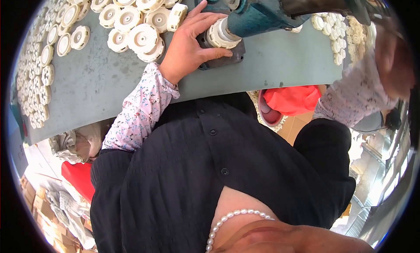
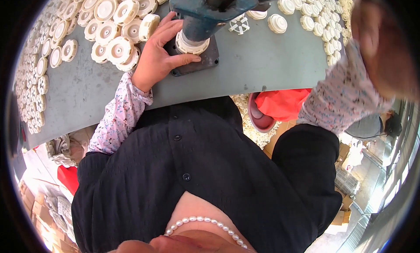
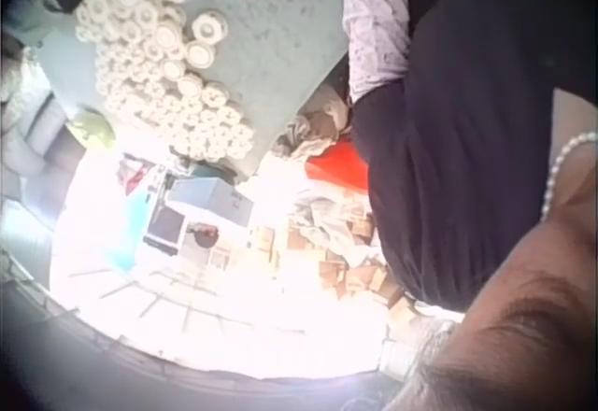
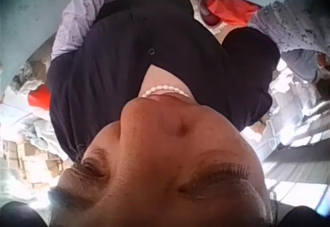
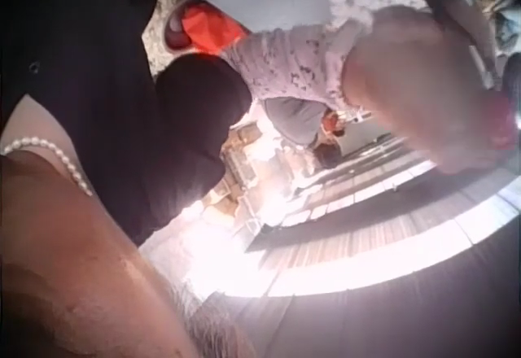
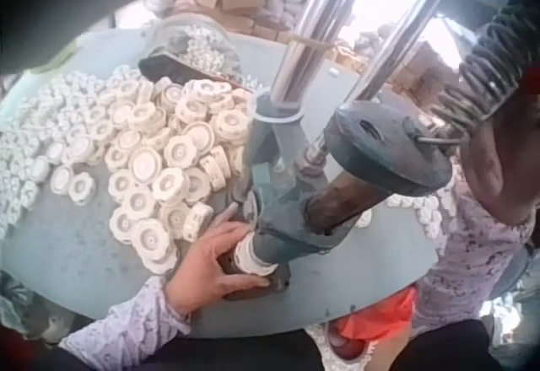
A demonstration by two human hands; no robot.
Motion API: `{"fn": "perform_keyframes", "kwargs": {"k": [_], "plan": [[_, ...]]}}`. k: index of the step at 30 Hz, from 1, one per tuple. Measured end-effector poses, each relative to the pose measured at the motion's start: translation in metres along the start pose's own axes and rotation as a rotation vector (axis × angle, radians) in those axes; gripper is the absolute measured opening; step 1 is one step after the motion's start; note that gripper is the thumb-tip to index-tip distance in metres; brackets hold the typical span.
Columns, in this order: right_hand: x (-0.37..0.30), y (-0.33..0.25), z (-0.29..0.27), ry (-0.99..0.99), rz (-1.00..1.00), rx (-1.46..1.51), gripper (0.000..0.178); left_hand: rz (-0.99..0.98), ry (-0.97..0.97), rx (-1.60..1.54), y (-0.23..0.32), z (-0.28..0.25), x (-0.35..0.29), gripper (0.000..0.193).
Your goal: The person assembles plastic parts by placing pieces into a manual press fixture, pulling the press lever to press them together, and setting the assembled parts onto the table.
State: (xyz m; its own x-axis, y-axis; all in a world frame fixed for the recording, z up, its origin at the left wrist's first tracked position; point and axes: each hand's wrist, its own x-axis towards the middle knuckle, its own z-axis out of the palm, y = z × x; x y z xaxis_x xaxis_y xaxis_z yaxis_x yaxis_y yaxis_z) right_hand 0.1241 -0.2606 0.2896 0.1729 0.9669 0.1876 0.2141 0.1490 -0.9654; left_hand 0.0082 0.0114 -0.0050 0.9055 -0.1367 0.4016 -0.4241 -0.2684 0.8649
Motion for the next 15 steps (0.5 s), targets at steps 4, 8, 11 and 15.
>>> {"fn": "perform_keyframes", "kwargs": {"k": [4,8,11,15], "plan": [[-0.005,-0.011,0.024,-0.221,0.103,-0.025,0.044,0.028,0.035,0.060,0.000,0.001,-0.001,0.073],[-0.002,0.005,0.070,-0.445,0.286,-0.403,0.036,0.011,0.105,0.089,-0.003,0.004,-0.009,0.074],[-0.036,0.077,0.150,-0.326,0.547,-0.994,0.039,0.006,0.114,0.150,0.002,0.003,-0.010,0.079],[-0.064,0.231,0.190,0.421,0.181,-1.403,0.032,0.045,0.203,0.170,0.015,0.012,-0.003,0.095]]}}
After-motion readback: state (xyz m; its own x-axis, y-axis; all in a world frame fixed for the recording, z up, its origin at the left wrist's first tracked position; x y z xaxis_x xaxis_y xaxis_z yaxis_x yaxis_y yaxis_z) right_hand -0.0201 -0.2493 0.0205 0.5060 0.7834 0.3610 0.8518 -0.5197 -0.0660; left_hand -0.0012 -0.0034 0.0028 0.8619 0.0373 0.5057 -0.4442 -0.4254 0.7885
